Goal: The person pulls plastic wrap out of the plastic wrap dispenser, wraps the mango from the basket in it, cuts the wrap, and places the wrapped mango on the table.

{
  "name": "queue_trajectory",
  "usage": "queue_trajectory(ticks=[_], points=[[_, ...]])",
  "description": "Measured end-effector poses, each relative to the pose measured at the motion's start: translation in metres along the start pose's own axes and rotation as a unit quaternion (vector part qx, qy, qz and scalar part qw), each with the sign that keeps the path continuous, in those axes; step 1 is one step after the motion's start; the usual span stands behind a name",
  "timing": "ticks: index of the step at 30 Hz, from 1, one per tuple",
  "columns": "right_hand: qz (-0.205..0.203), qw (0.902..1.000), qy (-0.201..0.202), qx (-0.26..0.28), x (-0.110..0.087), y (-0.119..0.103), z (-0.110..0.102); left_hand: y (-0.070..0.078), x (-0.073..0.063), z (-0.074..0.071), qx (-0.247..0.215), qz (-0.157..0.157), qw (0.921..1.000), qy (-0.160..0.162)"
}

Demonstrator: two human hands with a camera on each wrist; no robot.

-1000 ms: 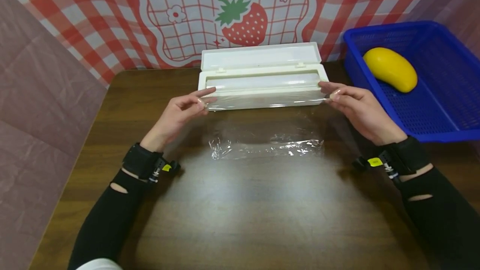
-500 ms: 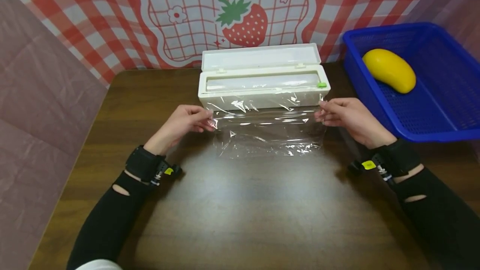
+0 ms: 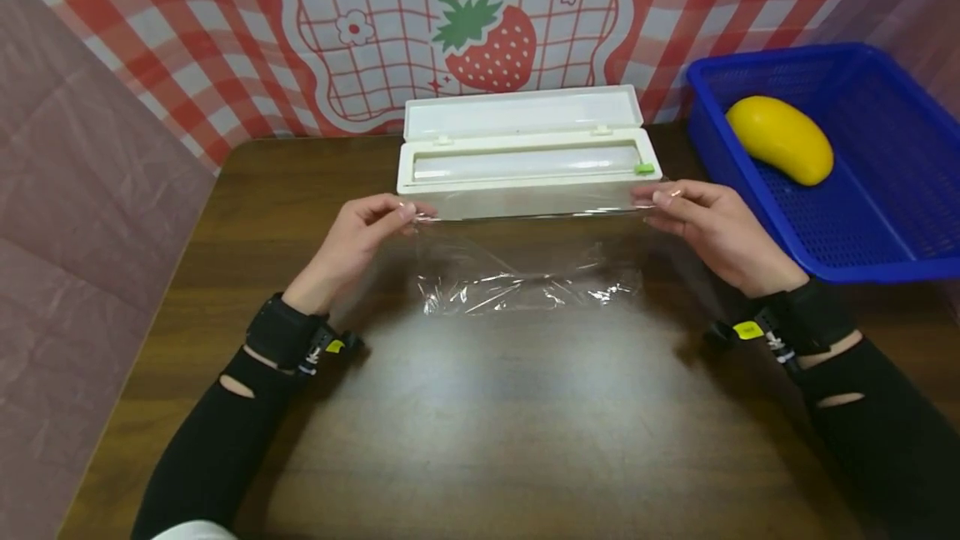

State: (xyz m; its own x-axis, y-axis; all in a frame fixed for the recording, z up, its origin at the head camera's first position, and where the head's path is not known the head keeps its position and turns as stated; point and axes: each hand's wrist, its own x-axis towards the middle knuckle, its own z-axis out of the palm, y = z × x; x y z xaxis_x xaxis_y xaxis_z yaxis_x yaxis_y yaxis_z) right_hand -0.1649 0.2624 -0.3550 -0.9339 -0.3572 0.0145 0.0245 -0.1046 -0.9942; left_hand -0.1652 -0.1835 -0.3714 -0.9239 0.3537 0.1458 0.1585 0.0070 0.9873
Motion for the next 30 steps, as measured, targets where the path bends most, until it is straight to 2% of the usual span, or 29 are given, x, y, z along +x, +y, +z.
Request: queue_trajectory(ticks=[4,11,22,30], points=[[-0.04,0.9983,0.003,0.043,0.009,-0.007,0.001,0.008,0.013,0.001,-0.025,0.03,0.9988,0.029],[-0.067,0.9934,0.01,0.093,0.022,-0.016,0.002,0.014,0.029,0.002,-0.064,0.062,0.9945,0.054],[-0.112,0.9816,0.015,0.153,0.027,-0.019,0.007,0.014,0.031,0.003,-0.083,0.107,0.9894,0.053],[-0.131,0.9775,0.022,0.163,0.026,-0.021,0.008,0.017,0.03,0.005,-0.093,0.14,0.9845,0.051]])
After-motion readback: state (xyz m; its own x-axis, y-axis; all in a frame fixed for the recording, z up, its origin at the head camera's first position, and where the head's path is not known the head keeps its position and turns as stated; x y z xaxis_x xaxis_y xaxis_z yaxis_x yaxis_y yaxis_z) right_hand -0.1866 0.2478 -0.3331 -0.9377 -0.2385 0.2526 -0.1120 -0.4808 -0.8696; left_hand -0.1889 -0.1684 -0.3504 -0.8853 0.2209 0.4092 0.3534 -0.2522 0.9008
